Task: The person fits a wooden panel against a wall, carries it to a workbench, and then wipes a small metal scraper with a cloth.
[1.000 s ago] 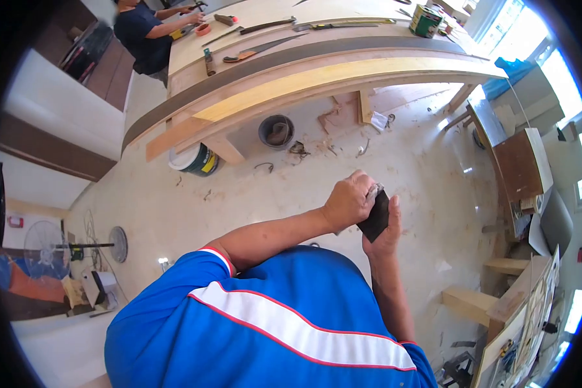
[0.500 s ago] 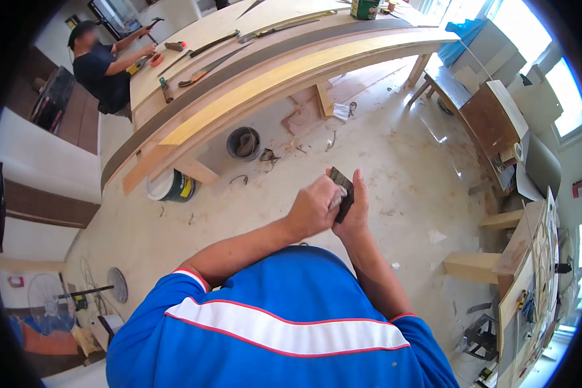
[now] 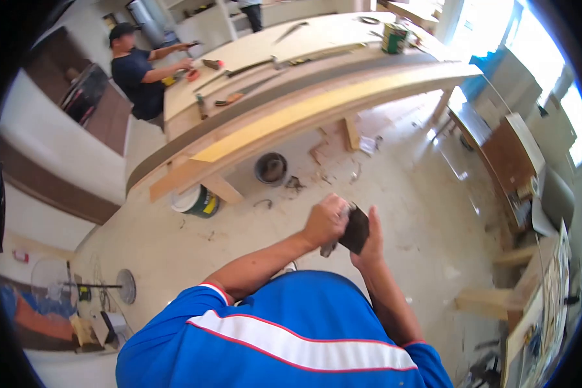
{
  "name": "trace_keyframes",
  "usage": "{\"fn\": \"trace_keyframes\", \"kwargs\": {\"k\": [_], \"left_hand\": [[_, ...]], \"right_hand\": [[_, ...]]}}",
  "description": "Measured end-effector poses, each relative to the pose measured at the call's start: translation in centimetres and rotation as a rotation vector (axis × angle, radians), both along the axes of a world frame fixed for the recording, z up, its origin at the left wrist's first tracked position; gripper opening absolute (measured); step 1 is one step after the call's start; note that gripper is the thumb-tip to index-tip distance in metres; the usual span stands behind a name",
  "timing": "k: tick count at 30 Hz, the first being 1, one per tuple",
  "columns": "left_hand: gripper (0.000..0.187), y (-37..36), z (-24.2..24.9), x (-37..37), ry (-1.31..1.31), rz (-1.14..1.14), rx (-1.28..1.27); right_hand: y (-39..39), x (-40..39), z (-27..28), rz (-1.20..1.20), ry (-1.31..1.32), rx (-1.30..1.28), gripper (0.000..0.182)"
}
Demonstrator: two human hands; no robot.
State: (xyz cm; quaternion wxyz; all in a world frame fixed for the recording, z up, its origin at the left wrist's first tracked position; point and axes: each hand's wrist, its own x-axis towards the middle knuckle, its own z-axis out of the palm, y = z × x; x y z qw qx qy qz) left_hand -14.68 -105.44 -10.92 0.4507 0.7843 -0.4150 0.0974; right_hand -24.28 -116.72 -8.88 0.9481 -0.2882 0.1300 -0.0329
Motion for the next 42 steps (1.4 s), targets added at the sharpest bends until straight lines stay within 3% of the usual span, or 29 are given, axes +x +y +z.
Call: {"fn": "trace_keyframes", "kwargs": {"k": [7,13,19,24,31,35,38,41,42], "left_hand": [[0.018,0.8,2.0,-2.1,0.06,-0.106,-0.101],[0.017,-0.2,2.2,-0.1,0.112,0.073,-0.082],[0.015,0.9,-0.2,-1.0,0.077,0.03,-0.035],[0.017,-1.3,2.1,0.8,0.006,0.086,-0.057],[0.019,-0.6,1.7,-1.2,0.036,-0.058,-0.004],[0.015,-2.7,3.6,1.0,0.074,0.039,-0.03],[0.014,-3.7,4.2,1.1,0.055,0.048,-0.062],[0.014,-3.3,2.6,-0.7,-0.023,-0.045,-0.031],[0.014,-3.4,2.1,-1.1,-0.045,-0.09,-0.03]], "right_hand": [[0.0,1.0,0.0,-0.016,-0.004,-0.048,0.063],[0.6,2.0,0.4,0.052,-0.076,-0.086,0.062],[-1.0,2.5,-0.2,-0.008,-0.053,-0.002,0.061],[-0.4,2.6,0.4,-0.049,-0.036,-0.018,0.059],[-2.0,2.2,-1.1,-0.103,0.009,-0.054,0.056],[-1.2,1.9,0.2,-0.076,-0.051,-0.07,0.057],[-1.7,2.0,2.4,-0.084,-0.073,-0.002,0.04],[-3.3,2.3,-0.3,-0.111,-0.084,-0.031,0.051],[-3.5,2.1,-1.0,-0.176,0.026,0.031,0.049]]}}
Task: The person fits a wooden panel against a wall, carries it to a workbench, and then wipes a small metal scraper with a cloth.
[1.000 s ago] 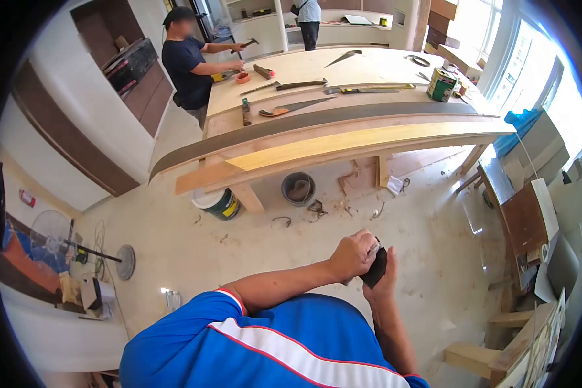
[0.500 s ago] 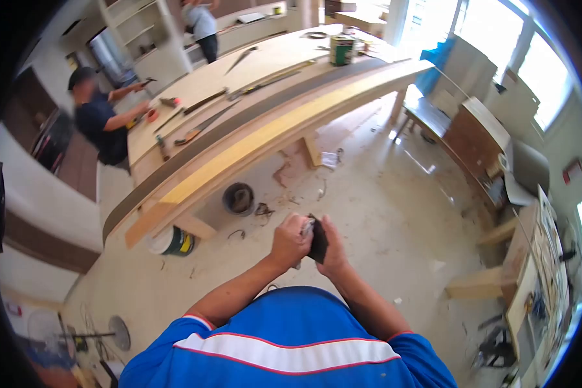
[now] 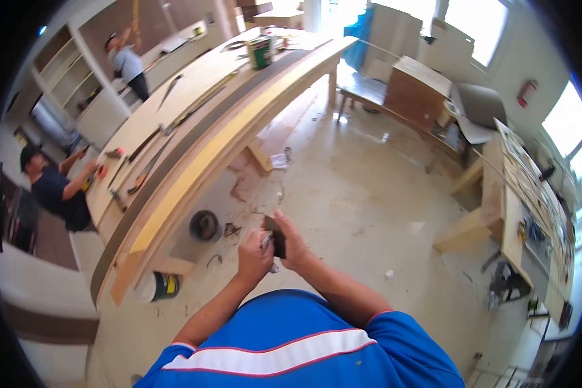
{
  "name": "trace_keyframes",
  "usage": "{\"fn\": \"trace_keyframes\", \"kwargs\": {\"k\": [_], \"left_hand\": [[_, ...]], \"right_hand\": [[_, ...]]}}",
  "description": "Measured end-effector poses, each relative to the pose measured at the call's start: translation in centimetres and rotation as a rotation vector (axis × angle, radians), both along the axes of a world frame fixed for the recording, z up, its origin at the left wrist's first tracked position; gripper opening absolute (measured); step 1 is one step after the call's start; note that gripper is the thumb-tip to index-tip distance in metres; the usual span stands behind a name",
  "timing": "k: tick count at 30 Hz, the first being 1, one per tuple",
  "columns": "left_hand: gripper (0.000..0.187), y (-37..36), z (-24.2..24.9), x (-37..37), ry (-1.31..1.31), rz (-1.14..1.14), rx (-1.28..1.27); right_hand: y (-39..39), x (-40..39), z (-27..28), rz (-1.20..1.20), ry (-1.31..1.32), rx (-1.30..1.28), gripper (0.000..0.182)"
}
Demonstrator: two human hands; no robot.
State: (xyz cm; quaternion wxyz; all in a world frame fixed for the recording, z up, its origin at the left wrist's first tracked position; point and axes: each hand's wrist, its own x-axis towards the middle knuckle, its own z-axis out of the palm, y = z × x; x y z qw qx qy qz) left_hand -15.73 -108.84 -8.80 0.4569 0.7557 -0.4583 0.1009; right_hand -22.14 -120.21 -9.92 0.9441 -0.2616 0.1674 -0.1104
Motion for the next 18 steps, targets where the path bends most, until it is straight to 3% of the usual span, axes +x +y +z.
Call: {"fn": "trace_keyframes", "kwargs": {"k": [2,6,9,13,18], "left_hand": [[0.015,-0.1,0.2,0.0,0.089,0.003,0.071],[0.01,-2.2,3.0,1.6,0.142,0.064,-0.016],[0.01,-2.0,2.7,0.3,0.053,0.031,0.025],[0.009,-1.0,1.2,-1.8,0.154,-0.055,0.149],[0.008,-3.1,2.6,-0.6,0.08,-0.039,0.049]], "right_hand": [[0.2,-0.6,0.5,0.023,-0.036,0.014,0.046],[1.5,-1.3,1.4,0.026,-0.032,-0.001,0.045],[-0.4,-1.1,1.0,0.01,-0.051,0.007,0.047],[-2.6,-1.5,0.4,-0.087,-0.037,0.064,0.048],[-0.1,-2.9,0.8,-0.055,-0.085,0.118,0.049]]}}
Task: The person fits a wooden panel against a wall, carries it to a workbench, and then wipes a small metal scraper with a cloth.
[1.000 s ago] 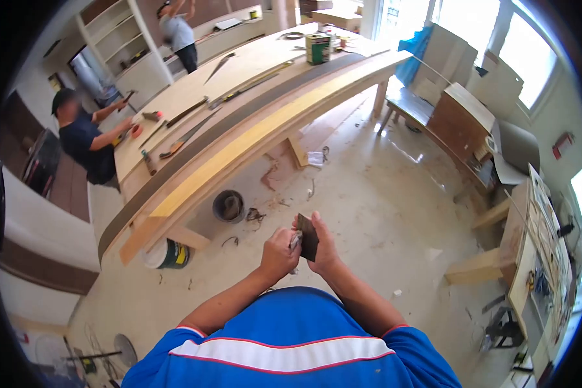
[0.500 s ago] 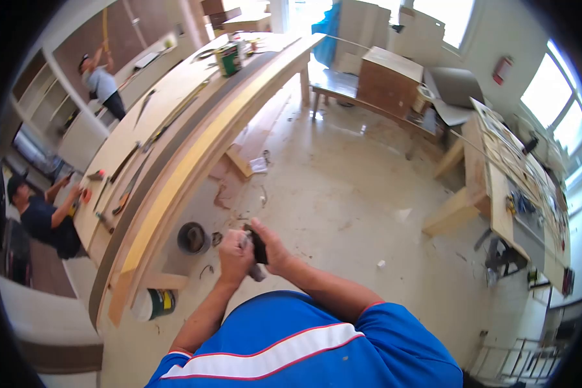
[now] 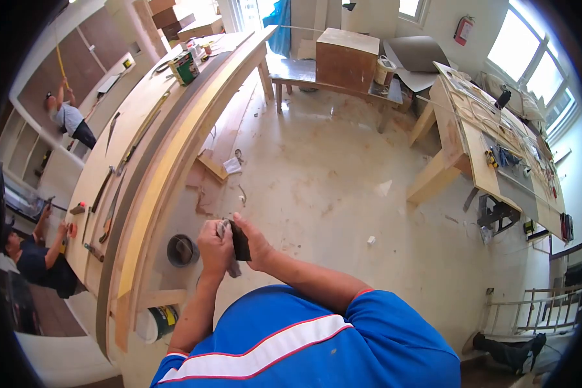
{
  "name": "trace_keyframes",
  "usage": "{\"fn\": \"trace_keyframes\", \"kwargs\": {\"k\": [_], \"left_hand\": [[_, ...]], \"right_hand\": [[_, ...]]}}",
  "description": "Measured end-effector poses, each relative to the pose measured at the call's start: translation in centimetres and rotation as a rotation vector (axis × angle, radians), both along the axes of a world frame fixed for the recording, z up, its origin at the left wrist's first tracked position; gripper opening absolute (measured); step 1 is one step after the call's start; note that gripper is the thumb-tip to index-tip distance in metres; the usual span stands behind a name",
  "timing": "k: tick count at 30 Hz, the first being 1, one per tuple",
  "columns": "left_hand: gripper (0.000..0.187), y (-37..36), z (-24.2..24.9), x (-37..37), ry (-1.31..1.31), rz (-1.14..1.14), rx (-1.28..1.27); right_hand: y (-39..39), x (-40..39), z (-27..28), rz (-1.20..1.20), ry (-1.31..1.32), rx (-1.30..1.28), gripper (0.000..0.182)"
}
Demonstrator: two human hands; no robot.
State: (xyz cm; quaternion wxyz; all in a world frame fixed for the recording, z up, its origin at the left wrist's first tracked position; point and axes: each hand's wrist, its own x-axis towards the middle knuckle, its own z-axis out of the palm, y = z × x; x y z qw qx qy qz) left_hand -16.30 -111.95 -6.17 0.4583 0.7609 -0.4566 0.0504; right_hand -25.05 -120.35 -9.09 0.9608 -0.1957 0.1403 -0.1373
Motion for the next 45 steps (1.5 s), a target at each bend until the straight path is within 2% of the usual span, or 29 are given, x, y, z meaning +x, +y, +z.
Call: {"fn": "trace_keyframes", "kwargs": {"k": [2,6,9,10,12,17,19,21,24,25,28,29,32,33,36,37,40,41,44,45], "left_hand": [[0.009,-0.2,0.1,0.1,-0.029,0.004,0.017],[0.01,1.9,-2.0,-2.1,0.038,-0.087,0.131],[0.01,2.5,-2.7,-2.9,0.063,-0.116,0.167],[0.01,2.1,-2.2,-2.8,0.067,-0.102,0.179],[0.011,0.9,-0.4,-2.2,0.071,-0.068,0.201],[0.01,0.2,-0.9,-1.3,0.017,-0.07,0.08],[0.01,1.2,-1.5,-2.5,0.103,-0.097,0.181],[0.01,2.5,-2.7,-3.0,0.168,-0.136,0.342],[0.011,3.4,-4.6,-3.4,0.225,-0.24,0.362],[0.009,3.4,-3.1,-3.9,0.317,-0.187,0.381],[0.008,2.9,-1.4,-3.0,0.334,-0.102,0.204],[0.01,2.6,-0.4,-3.0,0.523,-0.07,0.168],[0.015,1.4,0.7,-4.3,0.645,-0.168,-0.024],[0.019,1.2,1.6,-5.4,0.69,-0.251,-0.011],[0.016,0.3,0.9,-7.9,0.353,-0.482,0.025],[0.017,0.2,1.5,-8.6,0.279,-0.519,0.006],[0.021,-0.9,-2.4,-7.3,0.124,-0.518,0.005],[0.024,-0.9,-2.5,-7.3,0.202,-0.477,0.084],[0.021,-0.2,-2.8,-8.9,0.198,-0.519,0.187],[0.019,0.3,-3.1,-10.0,0.22,-0.58,0.129]], "right_hand": [[-0.2,-0.1,0.4,-0.008,0.003,0.003,0.049],[-2.4,-0.2,0.2,-0.194,0.146,-0.007,0.045],[-3.2,-1.1,0.6,-0.239,0.143,0.101,0.042],[-3.0,-1.2,0.2,-0.248,0.129,0.144,0.041],[-2.2,-0.8,-0.1,-0.239,0.105,0.073,0.044],[-1.8,-0.7,0.4,-0.231,0.083,0.062,0.045],[-2.6,-0.7,-0.2,-0.253,0.159,0.063,0.044],[-3.4,-1.2,-0.6,-0.254,0.1,0.131,0.043],[-4.6,-1.5,0.3,-0.278,0.03,0.132,0.042],[-4.6,-1.5,0.9,-0.308,0.031,0.101,0.042],[-4.1,-2.2,0.9,-0.382,0.083,-0.006,0.043],[-3.7,-2.5,0.7,-0.406,0.107,-0.044,0.043],[-1.5,-3.9,-0.2,-0.416,0.185,-0.058,0.042],[-0.9,-4.1,-2.1,-0.411,0.117,-0.088,0.045],[-0.1,-5.8,-1.4,-0.41,0.068,-0.036,0.044],[-0.2,-6.4,-1.1,-0.473,0.093,-0.036,0.044],[0.5,-9.0,0.0,-0.59,0.075,-0.101,0.043],[1.1,-9.6,-0.5,-0.621,0.085,-0.093,0.043],[2.1,-11.5,-1.6,-0.717,0.129,-0.059,0.042],[2.3,-12.3,-1.6,-0.744,0.153,-0.026,0.041]]}}
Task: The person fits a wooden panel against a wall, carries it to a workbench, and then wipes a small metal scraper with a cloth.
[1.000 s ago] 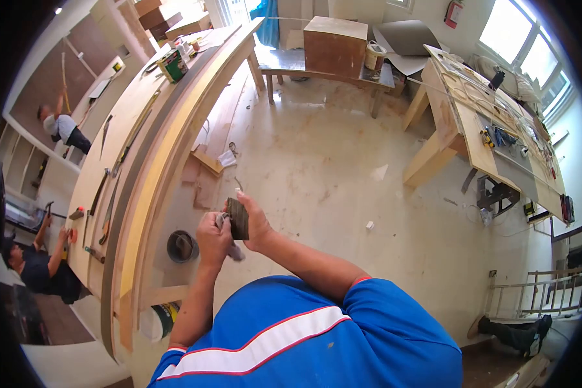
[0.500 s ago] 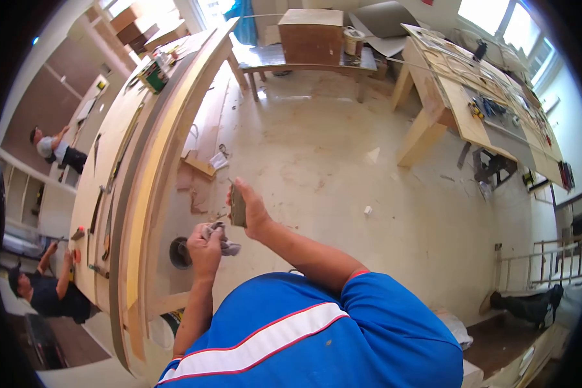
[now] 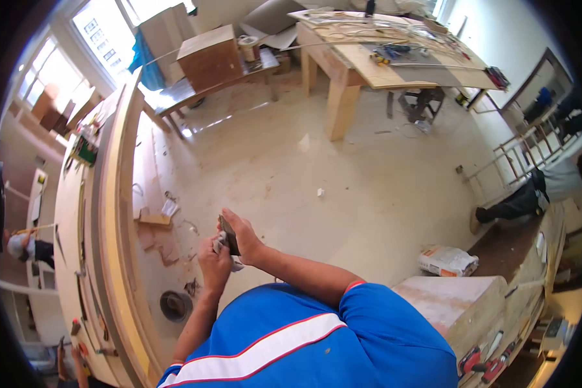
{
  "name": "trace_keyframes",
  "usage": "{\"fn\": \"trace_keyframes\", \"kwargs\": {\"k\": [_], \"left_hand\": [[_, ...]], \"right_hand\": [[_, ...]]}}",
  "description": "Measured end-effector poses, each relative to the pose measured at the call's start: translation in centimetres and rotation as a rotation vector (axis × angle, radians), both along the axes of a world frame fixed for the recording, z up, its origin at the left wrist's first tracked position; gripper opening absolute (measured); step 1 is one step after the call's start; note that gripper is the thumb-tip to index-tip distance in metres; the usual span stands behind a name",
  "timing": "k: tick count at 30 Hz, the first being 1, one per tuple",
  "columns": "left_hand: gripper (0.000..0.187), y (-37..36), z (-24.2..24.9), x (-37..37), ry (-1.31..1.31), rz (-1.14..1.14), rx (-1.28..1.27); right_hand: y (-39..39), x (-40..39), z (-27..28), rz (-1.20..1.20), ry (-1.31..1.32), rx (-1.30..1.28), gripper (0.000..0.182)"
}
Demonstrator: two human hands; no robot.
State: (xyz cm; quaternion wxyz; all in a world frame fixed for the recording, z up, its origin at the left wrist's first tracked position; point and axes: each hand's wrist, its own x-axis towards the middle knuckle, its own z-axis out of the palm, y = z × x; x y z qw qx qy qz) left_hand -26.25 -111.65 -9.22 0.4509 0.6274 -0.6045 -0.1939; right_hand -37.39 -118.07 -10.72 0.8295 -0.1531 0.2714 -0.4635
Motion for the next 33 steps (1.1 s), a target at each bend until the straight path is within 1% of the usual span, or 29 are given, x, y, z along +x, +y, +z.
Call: {"fn": "trace_keyframes", "kwargs": {"k": [3,5,6,8,9,10,11,13,14,15,16,17,18,19,20,22,23,25,27,28,31,33], "left_hand": [[0.017,1.1,-0.4,-2.5,0.034,-0.202,-0.072],[0.015,1.1,-1.4,-3.3,0.064,-0.221,0.055],[0.015,1.0,-2.0,-3.7,0.077,-0.224,0.119],[0.014,0.6,-4.0,-4.6,0.072,-0.245,0.17],[0.013,0.2,-4.8,-5.2,0.063,-0.255,0.19],[0.01,0.7,-4.7,-6.6,0.089,-0.297,0.108],[0.008,1.0,-4.5,-7.7,0.023,-0.362,0.029],[0.007,1.5,-3.6,-9.9,0.126,-0.492,0.007],[0.01,1.6,-3.2,-10.7,0.185,-0.555,0.142],[0.008,1.0,-3.2,-11.5,0.172,-0.539,0.173],[0.007,0.0,-3.1,-12.5,0.158,-0.527,0.197],[0.007,-1.4,-3.1,-13.8,0.145,-0.524,0.214],[0.008,-3.2,-3.6,-14.8,0.021,-0.556,0.123],[0.009,-4.5,-3.5,-15.9,-0.042,-0.57,0.164],[0.011,-5.3,-3.5,-17.4,-0.105,-0.588,0.197],[0.012,-5.9,-2.2,-21.0,-0.084,-0.701,0.084],[0.009,-6.1,-1.3,-22.4,-0.036,-0.783,0.182],[0.009,-5.9,0.2,-25.7,0.067,-0.868,0.141],[0.009,-7.5,-0.1,-28.7,0.042,-0.859,0.164],[0.009,-8.3,-0.5,-30.1,0.028,-0.853,0.179],[0.008,-10.1,-1.0,-33.2,0.038,-0.915,0.309],[0.008,-9.2,-0.9,-34.5,-0.022,-1.039,0.103]], "right_hand": [[0.8,-2.7,-0.1,-0.159,0.024,0.053,0.04],[1.9,-4.8,0.1,-0.207,0.013,0.08,0.04],[2.7,-5.5,-0.2,-0.25,0.055,0.066,0.04],[4.4,-6.8,-0.6,-0.33,0.132,0.038,0.04],[4.9,-7.7,-1.1,-0.358,0.129,0.056,0.04],[5.1,-8.8,-1.9,-0.385,0.121,0.072,0.039],[5.2,-9.9,-2.1,-0.413,0.107,0.09,0.039],[5.2,-12.2,-2.1,-0.461,0.1,0.119,0.038],[5.2,-13.4,-1.7,-0.48,0.072,0.142,0.038],[4.9,-14.5,-1.3,-0.498,0.043,0.16,0.038],[4.5,-15.6,-2.1,-0.499,-0.039,0.142,0.038],[4.2,-16.2,-2.8,-0.531,-0.018,0.105,0.038],[3.9,-17.0,-3.4,-0.573,0.013,0.06,0.038],[3.4,-18.5,-3.6,-0.626,0.056,0.007,0.039],[3.2,-20.2,-3.3,-0.644,0.02,-0.008,0.039],[2.4,-23.5,-2.7,-0.707,-0.007,-0.006,0.038],[2.2,-24.9,-2.5,-0.751,-0.008,0.019,0.038],[2.3,-28.1,-2.1,-0.759,-0.083,0.006,0.039],[2.2,-30.6,-1.6,-0.789,-0.182,-0.001,0.039],[2.2,-31.5,-1.7,-0.847,-0.133,-0.025,0.039],[3.3,-34.0,-1.0,-0.963,-0.139,-0.012,0.038],[4.2,-35.5,-0.5,-1.045,-0.108,0.033,0.037]]}}
